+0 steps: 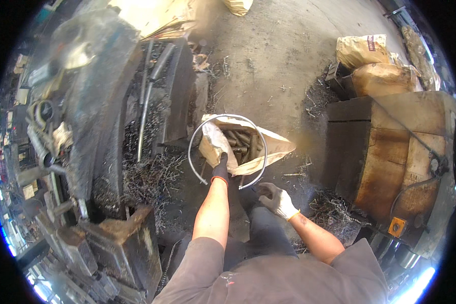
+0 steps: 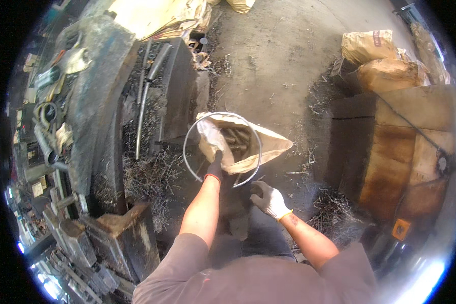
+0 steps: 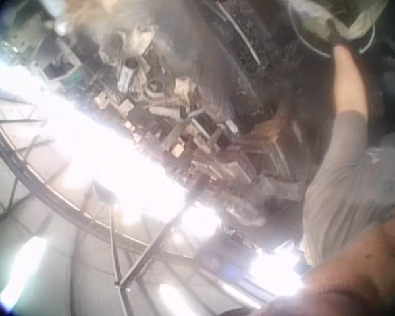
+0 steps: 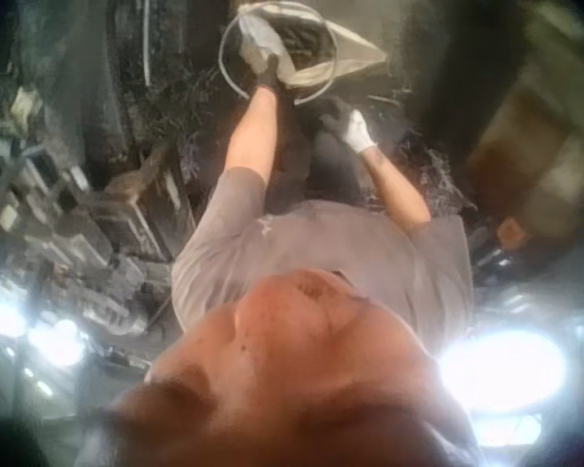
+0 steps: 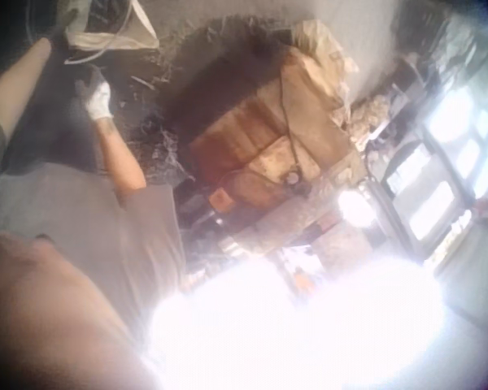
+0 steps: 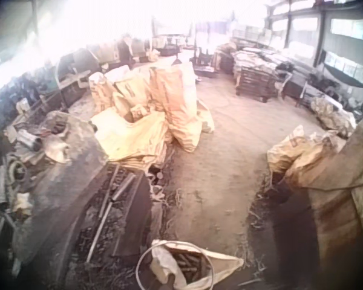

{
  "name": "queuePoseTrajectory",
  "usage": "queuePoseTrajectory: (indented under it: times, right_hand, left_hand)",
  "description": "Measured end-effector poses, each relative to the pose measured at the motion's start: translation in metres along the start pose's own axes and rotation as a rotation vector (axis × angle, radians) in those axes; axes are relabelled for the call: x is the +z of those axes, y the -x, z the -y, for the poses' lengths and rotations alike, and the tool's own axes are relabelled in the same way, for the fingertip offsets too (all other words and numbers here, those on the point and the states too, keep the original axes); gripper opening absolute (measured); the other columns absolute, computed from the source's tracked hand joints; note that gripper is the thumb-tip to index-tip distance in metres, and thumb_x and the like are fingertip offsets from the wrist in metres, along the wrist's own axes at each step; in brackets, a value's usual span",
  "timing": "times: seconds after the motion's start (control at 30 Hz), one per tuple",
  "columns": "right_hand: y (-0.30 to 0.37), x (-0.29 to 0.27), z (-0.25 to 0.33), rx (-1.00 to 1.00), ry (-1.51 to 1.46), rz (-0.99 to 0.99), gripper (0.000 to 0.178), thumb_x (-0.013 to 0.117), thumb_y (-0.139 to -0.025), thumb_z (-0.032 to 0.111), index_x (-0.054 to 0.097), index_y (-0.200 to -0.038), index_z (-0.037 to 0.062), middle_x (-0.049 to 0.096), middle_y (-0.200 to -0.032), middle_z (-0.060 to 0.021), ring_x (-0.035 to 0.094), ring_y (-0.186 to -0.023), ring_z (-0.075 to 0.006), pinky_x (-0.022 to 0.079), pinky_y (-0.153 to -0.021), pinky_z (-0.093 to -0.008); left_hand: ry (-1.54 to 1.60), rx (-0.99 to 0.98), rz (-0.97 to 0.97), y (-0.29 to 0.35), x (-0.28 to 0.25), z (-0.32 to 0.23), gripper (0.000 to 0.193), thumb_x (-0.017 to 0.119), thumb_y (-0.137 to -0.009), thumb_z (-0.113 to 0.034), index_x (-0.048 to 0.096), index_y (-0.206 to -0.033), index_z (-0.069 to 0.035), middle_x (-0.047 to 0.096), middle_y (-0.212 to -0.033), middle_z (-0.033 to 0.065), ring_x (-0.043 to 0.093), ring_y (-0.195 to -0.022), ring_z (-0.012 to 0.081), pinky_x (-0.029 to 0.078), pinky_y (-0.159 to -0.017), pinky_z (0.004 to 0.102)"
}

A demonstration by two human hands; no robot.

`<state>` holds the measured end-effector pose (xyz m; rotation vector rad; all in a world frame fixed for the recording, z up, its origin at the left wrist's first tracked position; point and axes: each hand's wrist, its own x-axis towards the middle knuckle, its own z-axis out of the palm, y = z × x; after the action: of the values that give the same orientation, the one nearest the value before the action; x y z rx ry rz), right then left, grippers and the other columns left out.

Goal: The person operates a metal turning machine in a workshop. They repeatedly load metal tubes into the machine's chuck, start the machine, and remove the processed tubes, placing them into a bucket. The person also moves a large sack of material across the floor.

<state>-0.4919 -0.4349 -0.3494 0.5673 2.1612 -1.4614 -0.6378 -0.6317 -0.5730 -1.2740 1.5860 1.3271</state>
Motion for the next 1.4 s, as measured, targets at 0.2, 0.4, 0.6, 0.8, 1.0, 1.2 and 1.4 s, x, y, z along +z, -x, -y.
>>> queuePoseTrajectory:
  times: [0.2,0.4,0.6,0.8,1.0,1.2,1.4]
  right_hand:
    - [-0.067,-0.073,-0.062,0.234,0.275,-0.674,0.056,0.078,-0.09,0.035,0.063,-0.131,-0.001,0.076,-0.102,-0.0181,0.076,-0.098,-0.0299,0.059,-0.084,-0.0437]
    - [-0.152,-0.082,-0.103,0.292,-0.06,-0.314,0.069,0.083,-0.085,0.051,0.067,-0.125,-0.0033,0.076,-0.101,-0.019,0.075,-0.094,-0.0309,0.061,-0.078,-0.0491]
    - [-0.159,-0.045,-0.076,0.34,0.29,-0.203,0.085,0.081,-0.081,0.065,0.071,-0.118,-0.0116,0.077,-0.104,-0.0294,0.078,-0.098,-0.0354,0.06,-0.087,-0.046]
    - [-0.163,-0.046,-0.057,0.466,0.248,-0.221,0.085,0.076,-0.082,0.068,0.071,-0.119,-0.0091,0.076,-0.102,-0.0312,0.077,-0.1,-0.0407,0.058,-0.089,-0.0484]
    - [-0.108,-0.044,-0.059,0.21,0.142,-0.335,0.071,0.074,-0.087,0.051,0.064,-0.134,-0.0011,0.076,-0.111,-0.0254,0.074,-0.104,-0.0413,0.058,-0.093,-0.0463]
    - [0.008,-0.045,-0.122,0.249,0.205,-0.336,0.061,0.076,-0.088,0.043,0.065,-0.133,0.0035,0.075,-0.119,-0.0251,0.073,-0.111,-0.0402,0.057,-0.095,-0.0462]
    - [0.179,-0.016,-0.216,0.585,0.108,-0.216,0.06,0.075,-0.087,0.044,0.07,-0.128,0.0013,0.075,-0.116,-0.0261,0.073,-0.109,-0.0426,0.058,-0.094,-0.0461]
  left_hand:
    - [-0.336,0.39,-0.444,0.06,-0.051,0.081,0.063,0.066,-0.094,-0.054,0.076,-0.114,0.005,0.076,-0.11,0.0283,0.073,-0.107,0.0431,0.055,-0.091,0.0493]
    - [-0.108,0.022,-0.233,0.064,-0.129,0.115,0.041,0.061,-0.101,-0.043,0.078,-0.099,-0.005,0.075,-0.077,0.0155,0.075,-0.078,0.0355,0.055,-0.067,0.0472]
    - [-1.416,0.418,-0.177,0.166,-0.117,0.02,0.061,0.056,-0.098,-0.06,0.076,-0.11,-0.004,0.077,-0.096,0.0174,0.074,-0.091,0.0386,0.057,-0.082,0.0492]
    - [-1.47,1.061,-0.445,0.175,-0.036,-0.086,0.044,0.064,-0.098,-0.044,0.071,-0.124,-0.009,0.074,-0.117,0.0158,0.07,-0.111,0.0305,0.055,-0.093,0.0487]
    - [-1.455,0.817,-0.418,0.116,-0.036,-0.169,0.025,0.065,-0.095,-0.031,0.081,-0.108,-0.017,0.08,-0.106,0.0152,0.079,-0.099,0.0332,0.061,-0.083,0.0461]
    - [-1.391,0.876,-0.542,0.178,-0.058,-0.149,0.053,0.07,-0.092,-0.052,0.07,-0.117,-0.006,0.074,-0.11,0.0205,0.073,-0.111,0.0361,0.058,-0.089,0.0452]
    - [-1.041,1.248,-0.145,0.259,-0.116,-0.031,0.037,0.071,-0.091,-0.039,0.071,-0.105,-0.004,0.074,-0.103,0.0184,0.072,-0.095,0.0379,0.056,-0.086,0.0484]
